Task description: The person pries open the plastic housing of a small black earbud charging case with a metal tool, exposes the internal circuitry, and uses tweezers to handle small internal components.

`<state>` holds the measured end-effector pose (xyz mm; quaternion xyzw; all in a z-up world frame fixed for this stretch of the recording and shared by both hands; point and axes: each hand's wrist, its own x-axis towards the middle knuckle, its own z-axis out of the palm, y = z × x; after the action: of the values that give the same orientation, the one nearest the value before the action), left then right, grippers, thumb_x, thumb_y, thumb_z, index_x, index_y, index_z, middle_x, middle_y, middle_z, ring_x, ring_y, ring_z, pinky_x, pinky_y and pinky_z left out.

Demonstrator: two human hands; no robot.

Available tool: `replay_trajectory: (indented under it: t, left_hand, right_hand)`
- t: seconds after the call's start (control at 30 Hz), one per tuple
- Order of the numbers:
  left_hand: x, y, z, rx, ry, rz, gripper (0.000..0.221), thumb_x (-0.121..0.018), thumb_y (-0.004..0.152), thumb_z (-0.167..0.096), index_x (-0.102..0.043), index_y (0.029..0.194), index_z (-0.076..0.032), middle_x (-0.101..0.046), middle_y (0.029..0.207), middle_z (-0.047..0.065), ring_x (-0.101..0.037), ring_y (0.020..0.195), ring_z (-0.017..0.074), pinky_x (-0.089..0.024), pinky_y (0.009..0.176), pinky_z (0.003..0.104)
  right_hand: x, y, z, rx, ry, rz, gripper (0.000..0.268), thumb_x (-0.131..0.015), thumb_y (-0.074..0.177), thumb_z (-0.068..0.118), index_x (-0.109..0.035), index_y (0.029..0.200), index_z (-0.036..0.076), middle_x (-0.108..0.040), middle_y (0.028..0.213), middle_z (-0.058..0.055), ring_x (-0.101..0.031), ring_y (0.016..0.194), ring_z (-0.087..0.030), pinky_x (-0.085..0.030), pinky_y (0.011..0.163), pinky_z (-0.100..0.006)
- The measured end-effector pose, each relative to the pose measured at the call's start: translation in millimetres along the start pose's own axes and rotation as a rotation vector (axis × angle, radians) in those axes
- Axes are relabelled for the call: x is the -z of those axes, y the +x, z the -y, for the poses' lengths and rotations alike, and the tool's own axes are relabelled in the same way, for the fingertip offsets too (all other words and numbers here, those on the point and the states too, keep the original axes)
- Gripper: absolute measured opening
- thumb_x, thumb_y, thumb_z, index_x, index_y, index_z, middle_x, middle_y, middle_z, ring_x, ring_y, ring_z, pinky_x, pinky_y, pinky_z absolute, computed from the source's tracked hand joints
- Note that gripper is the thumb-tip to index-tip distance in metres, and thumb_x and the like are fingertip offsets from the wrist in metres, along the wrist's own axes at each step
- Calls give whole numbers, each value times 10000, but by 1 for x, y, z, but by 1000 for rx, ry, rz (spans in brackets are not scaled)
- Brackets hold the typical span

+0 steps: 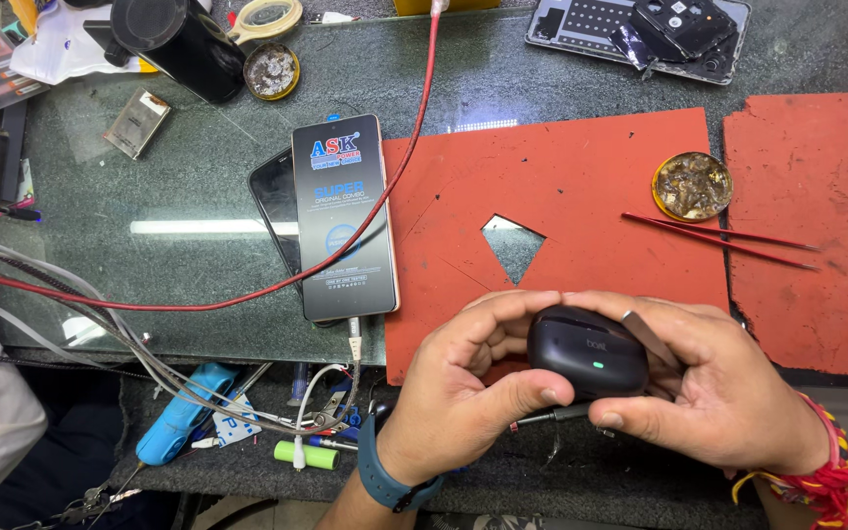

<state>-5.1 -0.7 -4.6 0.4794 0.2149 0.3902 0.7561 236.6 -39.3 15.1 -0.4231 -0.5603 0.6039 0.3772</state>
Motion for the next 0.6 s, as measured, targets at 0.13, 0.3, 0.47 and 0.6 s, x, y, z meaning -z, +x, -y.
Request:
replay_trajectory:
  t: [0.13,0.3,0.47,0.6]
  left_hand:
    - [5,-4,-1,-7,10,39,603,-771,973,-93,-508,1499,40,-576,1457,145,-652,1284,222,-558,1123,373]
    - [6,-3,-2,-29,-72,34,625,-711,1003,-17,-432,1561,26,-497,1579,167,-575,1411,239,-505,1198,380]
    - [1,0,2,-66,-85,-39,706,-697,960,70,-375,1585,2,-500,1571,211,-565,1402,270,-506,1182,393]
    - [0,-1,3,-102,-103,-63,632,-693,954,111,-451,1531,22,-525,1533,201,-592,1379,286,-545,1156,412]
  right_hand:
    - [-4,1,4,122,-123,-12,771,-855,794,89,-507,1465,-60,-714,1314,-162,-721,1148,-181,-580,950,-293]
    - [-13,8,5,313,-489,-190,801,-900,699,149,-552,1398,-33,-696,1293,-157,-719,1146,-185,-577,970,-293]
    - [-19,12,2,258,-586,-305,798,-912,657,109,-572,1369,-14,-712,1263,-148,-729,1120,-196,-590,950,-307]
    - [-19,11,1,225,-223,-228,818,-855,734,11,-482,1461,-26,-694,1278,-161,-700,1176,-209,-591,1015,-336]
